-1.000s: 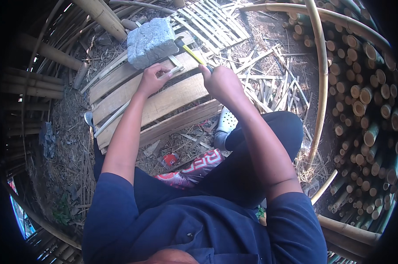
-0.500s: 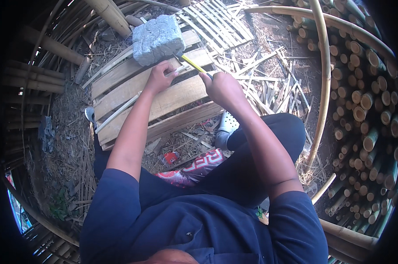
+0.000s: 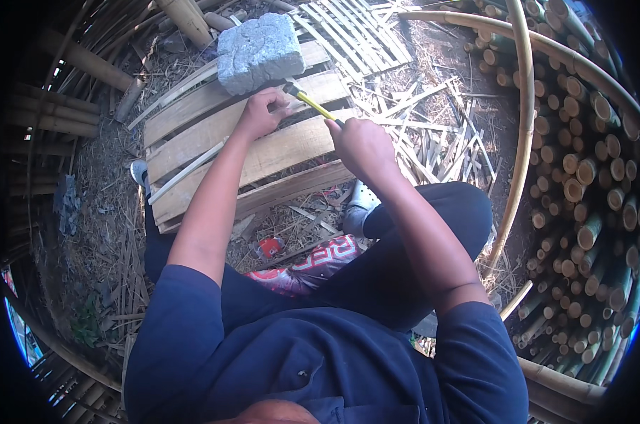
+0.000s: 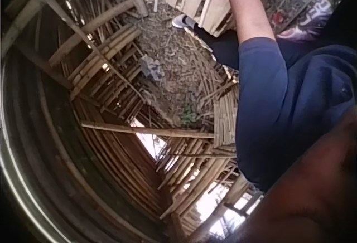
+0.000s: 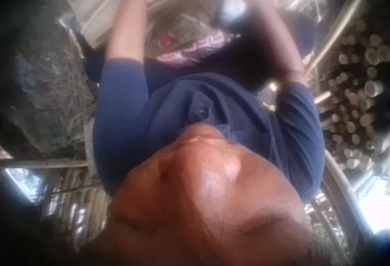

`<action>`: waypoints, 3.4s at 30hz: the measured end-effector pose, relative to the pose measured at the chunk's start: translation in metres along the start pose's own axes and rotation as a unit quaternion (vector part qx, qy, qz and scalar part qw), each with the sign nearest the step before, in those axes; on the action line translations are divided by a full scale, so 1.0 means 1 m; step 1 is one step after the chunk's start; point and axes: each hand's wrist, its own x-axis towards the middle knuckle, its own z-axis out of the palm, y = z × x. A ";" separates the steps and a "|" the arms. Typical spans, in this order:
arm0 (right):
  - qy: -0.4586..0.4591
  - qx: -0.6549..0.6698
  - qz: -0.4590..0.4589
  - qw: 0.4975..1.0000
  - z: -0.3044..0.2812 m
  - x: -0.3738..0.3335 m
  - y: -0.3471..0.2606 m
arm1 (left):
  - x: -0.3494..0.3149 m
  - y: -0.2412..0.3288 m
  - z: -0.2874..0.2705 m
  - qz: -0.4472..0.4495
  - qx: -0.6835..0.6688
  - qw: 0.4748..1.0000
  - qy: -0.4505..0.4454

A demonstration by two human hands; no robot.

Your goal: The person positions wooden slats across a frame, holds them in place with a large stone, and hammers nails into the slats to secure them.

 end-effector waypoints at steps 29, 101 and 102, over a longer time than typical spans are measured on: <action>0.006 0.033 0.008 0.999 -0.020 -0.006 -0.021 | 0.003 -0.009 0.003 0.039 -0.030 0.998 0.037; 0.050 0.048 0.017 0.997 -0.020 -0.009 -0.015 | 0.007 -0.006 0.006 -0.001 -0.031 0.999 0.009; 0.041 0.031 0.017 0.999 -0.022 -0.009 -0.015 | 0.008 -0.006 0.006 0.004 -0.030 0.999 0.010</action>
